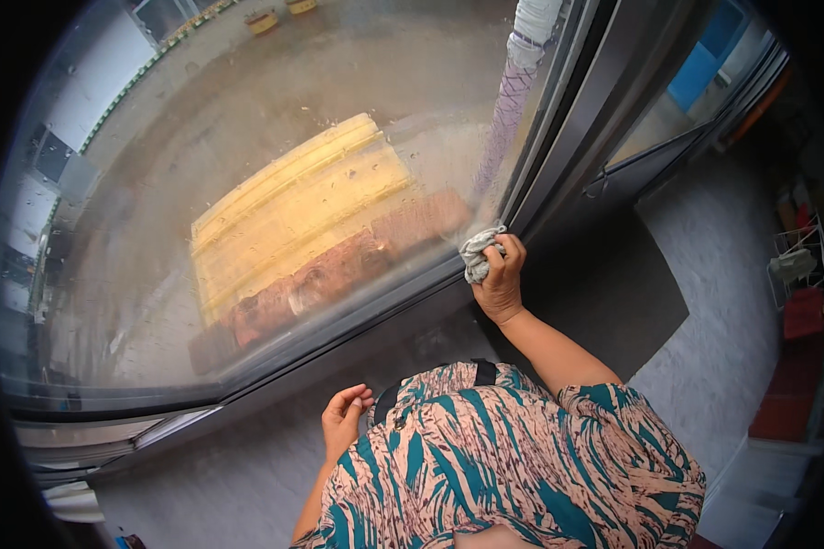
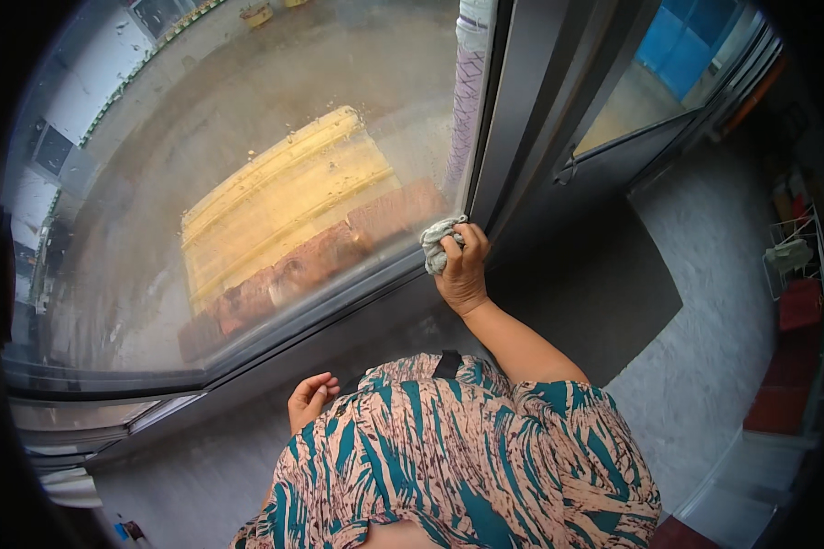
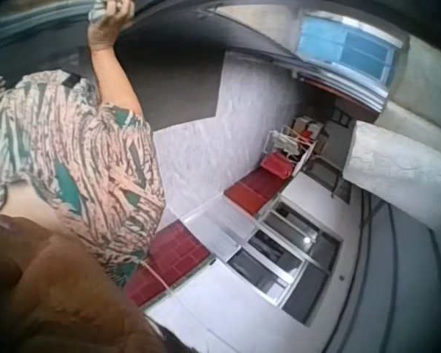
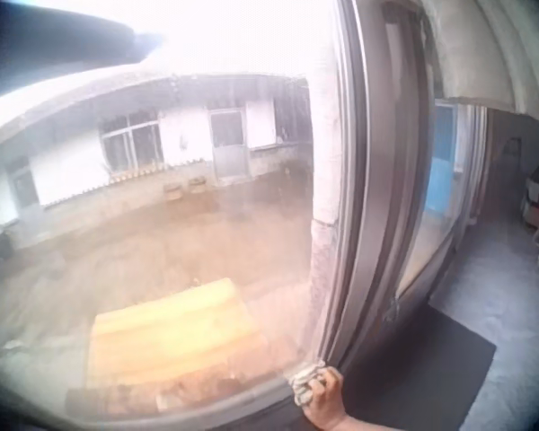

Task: The person wipes the glass panes of a large window or sliding door with a cloth, handling the cloth by hand to rub different sections of the glass.

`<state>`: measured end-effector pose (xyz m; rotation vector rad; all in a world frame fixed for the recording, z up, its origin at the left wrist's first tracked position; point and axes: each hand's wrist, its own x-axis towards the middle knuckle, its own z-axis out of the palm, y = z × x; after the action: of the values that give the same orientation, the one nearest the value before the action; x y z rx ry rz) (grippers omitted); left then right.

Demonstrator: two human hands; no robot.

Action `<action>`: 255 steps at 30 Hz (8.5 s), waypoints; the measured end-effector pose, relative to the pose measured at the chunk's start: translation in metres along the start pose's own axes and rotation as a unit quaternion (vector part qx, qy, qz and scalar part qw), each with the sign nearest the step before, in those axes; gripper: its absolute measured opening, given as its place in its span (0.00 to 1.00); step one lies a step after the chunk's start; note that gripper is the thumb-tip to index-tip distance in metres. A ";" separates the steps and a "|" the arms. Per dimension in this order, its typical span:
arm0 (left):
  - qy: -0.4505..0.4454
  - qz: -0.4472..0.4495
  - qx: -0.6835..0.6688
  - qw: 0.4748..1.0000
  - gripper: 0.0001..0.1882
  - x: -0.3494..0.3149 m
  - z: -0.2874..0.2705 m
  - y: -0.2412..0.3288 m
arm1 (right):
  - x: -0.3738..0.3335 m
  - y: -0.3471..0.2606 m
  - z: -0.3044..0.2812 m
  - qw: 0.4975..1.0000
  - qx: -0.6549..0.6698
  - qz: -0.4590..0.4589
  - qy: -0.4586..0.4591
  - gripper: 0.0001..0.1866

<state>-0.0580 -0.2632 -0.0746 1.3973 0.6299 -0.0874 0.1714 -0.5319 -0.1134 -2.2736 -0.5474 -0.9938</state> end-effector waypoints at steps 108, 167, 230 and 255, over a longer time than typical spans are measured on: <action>0.406 0.702 0.131 0.571 0.34 0.069 0.054 0.317 | 0.429 -0.286 -0.196 0.839 -0.023 -0.346 0.420 0.24; 0.403 0.688 0.128 0.589 0.25 0.068 0.065 0.318 | 0.482 -0.112 -0.273 0.795 -0.207 -0.336 0.460 0.19; 0.403 0.688 0.191 0.572 0.27 0.054 0.055 0.331 | 0.063 0.017 -0.047 0.965 -0.067 -0.255 -0.008 0.13; 0.415 0.694 0.229 0.541 0.30 0.050 0.075 0.335 | 0.009 -0.064 0.069 0.480 0.547 0.680 -0.090 0.08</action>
<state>0.1508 -0.2516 0.2028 2.0685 0.0137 1.9354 0.1764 -0.4380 -0.1215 -0.8895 0.5312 0.4455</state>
